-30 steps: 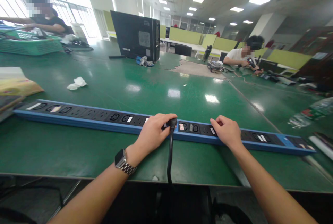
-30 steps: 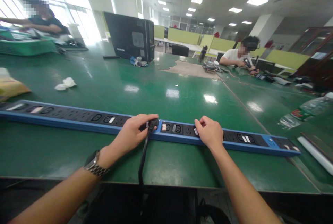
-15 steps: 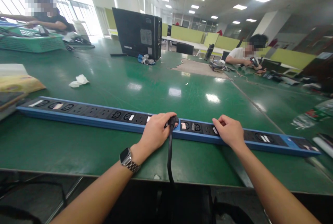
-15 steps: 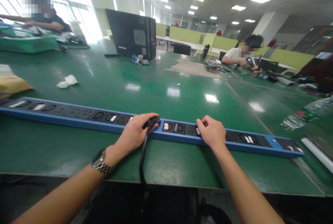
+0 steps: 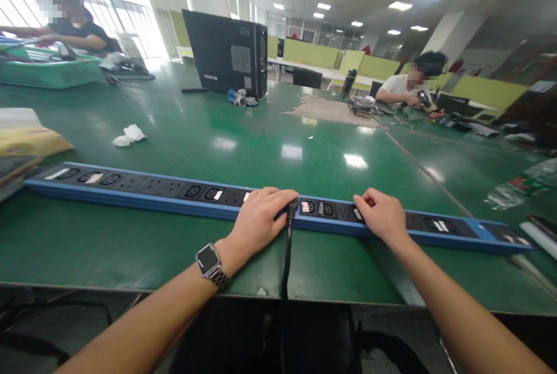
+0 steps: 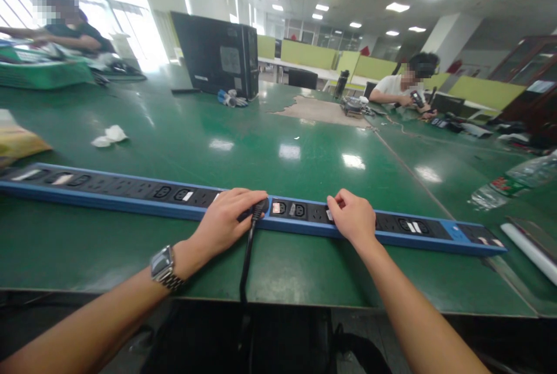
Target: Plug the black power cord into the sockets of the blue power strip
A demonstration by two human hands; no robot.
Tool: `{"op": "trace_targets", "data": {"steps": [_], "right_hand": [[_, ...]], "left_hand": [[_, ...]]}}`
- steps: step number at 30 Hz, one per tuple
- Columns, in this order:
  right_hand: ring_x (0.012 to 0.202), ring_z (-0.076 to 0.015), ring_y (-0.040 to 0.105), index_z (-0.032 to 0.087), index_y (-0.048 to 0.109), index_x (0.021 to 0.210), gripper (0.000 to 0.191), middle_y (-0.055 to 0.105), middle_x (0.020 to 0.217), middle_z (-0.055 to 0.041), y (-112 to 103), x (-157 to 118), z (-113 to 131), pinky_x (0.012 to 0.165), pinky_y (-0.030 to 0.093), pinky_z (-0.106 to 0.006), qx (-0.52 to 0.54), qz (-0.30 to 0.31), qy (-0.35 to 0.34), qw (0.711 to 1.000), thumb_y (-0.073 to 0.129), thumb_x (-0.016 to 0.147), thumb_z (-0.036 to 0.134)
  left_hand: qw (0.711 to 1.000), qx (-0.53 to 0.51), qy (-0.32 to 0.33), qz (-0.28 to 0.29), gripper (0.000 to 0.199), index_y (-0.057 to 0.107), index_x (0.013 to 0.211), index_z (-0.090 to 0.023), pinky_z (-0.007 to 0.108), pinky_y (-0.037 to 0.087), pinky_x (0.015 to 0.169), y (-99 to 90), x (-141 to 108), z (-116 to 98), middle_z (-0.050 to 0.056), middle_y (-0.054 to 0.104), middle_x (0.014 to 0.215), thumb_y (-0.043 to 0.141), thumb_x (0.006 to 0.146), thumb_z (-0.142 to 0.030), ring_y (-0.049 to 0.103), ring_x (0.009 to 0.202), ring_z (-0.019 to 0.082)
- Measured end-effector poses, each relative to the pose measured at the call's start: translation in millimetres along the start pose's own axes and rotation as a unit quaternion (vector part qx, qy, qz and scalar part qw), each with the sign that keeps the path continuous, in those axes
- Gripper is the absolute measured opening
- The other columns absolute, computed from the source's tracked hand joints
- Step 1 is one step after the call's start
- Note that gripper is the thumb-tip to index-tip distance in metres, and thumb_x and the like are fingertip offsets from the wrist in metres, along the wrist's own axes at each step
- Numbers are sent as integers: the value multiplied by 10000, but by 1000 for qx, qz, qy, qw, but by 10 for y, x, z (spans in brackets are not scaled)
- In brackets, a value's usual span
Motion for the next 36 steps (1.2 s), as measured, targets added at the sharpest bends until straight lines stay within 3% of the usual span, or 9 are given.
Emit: {"op": "trace_targets", "data": {"steps": [7, 15, 23, 27, 29, 33, 36], "right_hand": [[625, -169, 539, 233, 592, 654, 317, 670, 662, -16, 23, -2, -6, 546, 260, -260, -27, 6, 25, 999, 517, 817, 495], [629, -166, 538, 231, 594, 659, 317, 675, 679, -16, 30, -3, -2, 549, 259, -261, -23, 12, 24, 999, 512, 827, 487], [605, -157, 520, 223, 598, 653, 332, 663, 668, -21, 33, -4, -6, 547, 258, -265, -24, 5, 20, 1000, 509, 825, 494], [609, -155, 509, 224, 598, 657, 329, 644, 654, -18, 33, 1, -4, 548, 257, -264, -34, 4, 18, 999, 506, 824, 491], [618, -155, 509, 227, 597, 661, 327, 646, 660, -15, 34, 1, -2, 550, 258, -262, -35, 9, 23, 999, 503, 825, 493], [633, -159, 514, 232, 597, 664, 330, 655, 673, -12, 30, -4, 8, 552, 254, -261, -37, 17, 31, 999, 498, 830, 500], [634, -160, 514, 234, 604, 670, 325, 658, 679, -12, 27, -8, 11, 552, 249, -261, -41, 17, 33, 998, 499, 829, 498]], "left_hand": [[999, -19, -8, -27, 481, 549, 1326, -252, 405, 437, 987, -19, -32, 1, 52, 678, 1231, 627, 851, -240, 596, 1147, 234], [998, -47, -7, -36, 328, 639, 1179, -242, 387, 464, 902, -48, 19, -15, 38, 716, 1149, 575, 869, -158, 631, 1074, 221], [995, -34, 14, -97, 275, 633, 1168, -200, 377, 477, 877, -19, -28, -37, 56, 729, 1086, 561, 904, -176, 649, 997, 215], [963, -93, -76, -241, 281, 633, 1170, -182, 312, 518, 865, -325, 16, 144, 64, 724, 1086, 608, 901, -261, 670, 966, 184], [948, -90, -113, -283, 306, 637, 1177, -190, 294, 524, 878, -539, -13, 278, 58, 723, 1109, 626, 896, -312, 675, 984, 180], [963, -46, -130, -232, 344, 639, 1207, -229, 301, 520, 912, -827, -243, 565, 44, 725, 1109, 624, 895, -372, 686, 979, 185], [974, -9, -141, -175, 354, 643, 1200, -244, 321, 520, 918, -870, -485, 767, 51, 716, 1122, 605, 894, -417, 685, 984, 204]]}}
Point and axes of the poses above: each hand's wrist, its own x-axis towards the middle knuckle, its own y-axis out of the palm, z = x × y, the point moved 5 cm from there along x, towards the middle knuckle
